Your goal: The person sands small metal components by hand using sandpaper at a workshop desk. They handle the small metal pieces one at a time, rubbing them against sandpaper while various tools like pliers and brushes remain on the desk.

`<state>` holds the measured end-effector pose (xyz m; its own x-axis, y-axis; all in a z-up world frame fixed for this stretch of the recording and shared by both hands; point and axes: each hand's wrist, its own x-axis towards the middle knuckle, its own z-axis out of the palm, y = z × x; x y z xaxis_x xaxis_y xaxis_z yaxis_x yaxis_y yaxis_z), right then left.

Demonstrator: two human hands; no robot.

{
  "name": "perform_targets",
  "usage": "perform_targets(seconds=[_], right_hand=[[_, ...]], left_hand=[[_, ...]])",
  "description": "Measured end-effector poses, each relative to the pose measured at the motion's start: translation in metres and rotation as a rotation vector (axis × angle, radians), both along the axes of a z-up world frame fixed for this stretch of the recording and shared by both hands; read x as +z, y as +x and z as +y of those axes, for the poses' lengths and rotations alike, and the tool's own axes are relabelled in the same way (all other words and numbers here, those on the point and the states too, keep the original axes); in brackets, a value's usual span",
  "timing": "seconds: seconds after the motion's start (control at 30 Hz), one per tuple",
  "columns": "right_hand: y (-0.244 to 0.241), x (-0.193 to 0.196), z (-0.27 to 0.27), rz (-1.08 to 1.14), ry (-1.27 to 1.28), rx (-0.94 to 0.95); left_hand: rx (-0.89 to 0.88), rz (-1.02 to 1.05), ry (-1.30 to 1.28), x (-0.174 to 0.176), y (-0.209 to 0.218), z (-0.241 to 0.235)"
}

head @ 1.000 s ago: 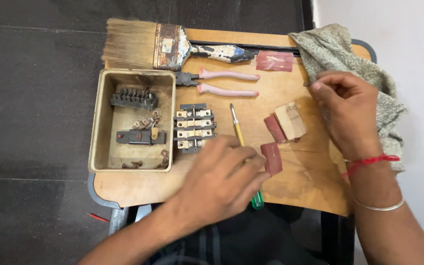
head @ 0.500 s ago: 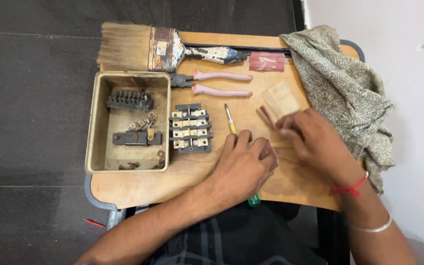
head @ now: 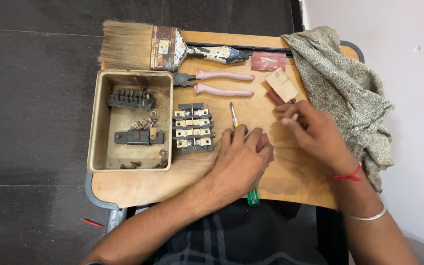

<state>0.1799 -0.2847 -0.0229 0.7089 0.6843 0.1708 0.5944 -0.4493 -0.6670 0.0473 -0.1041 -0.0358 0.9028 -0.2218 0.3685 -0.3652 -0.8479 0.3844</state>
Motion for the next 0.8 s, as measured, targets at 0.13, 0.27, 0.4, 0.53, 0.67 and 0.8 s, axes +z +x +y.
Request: perform_targets(seconds=[0.13,0.27,0.4,0.53,0.67,0.8], right_hand=[[-0.003,-0.006,-0.016,0.155,0.223,-0.152],[-0.026,-0.014,-0.035,0.264,0.344,-0.160],[-0.053,-0.014,-0.033,0.617,0.500,-0.408],[-0.069,-0.017,-0.019,0.922,0.857,-0.363],[-0.075,-0.037,-0.014,0.520,0.703,-0.236],[-0.073,-0.047,-0.018,0.330,0.587,-0.388]], left_hand=[[0.014,-0.056,-0.025,-0.003,0.002,0.000],[-0.082,-0.102,-0.283,-0.007,0.005,0.003],[-0.157,-0.232,-0.473,-0.004,0.003,0.003],[-0.178,-0.234,-0.485,-0.001,0.005,0.007],[-0.155,-0.159,-0.491,-0.002,0.002,0.005],[-0.112,0.031,-0.743,-0.009,0.006,-0.001]])
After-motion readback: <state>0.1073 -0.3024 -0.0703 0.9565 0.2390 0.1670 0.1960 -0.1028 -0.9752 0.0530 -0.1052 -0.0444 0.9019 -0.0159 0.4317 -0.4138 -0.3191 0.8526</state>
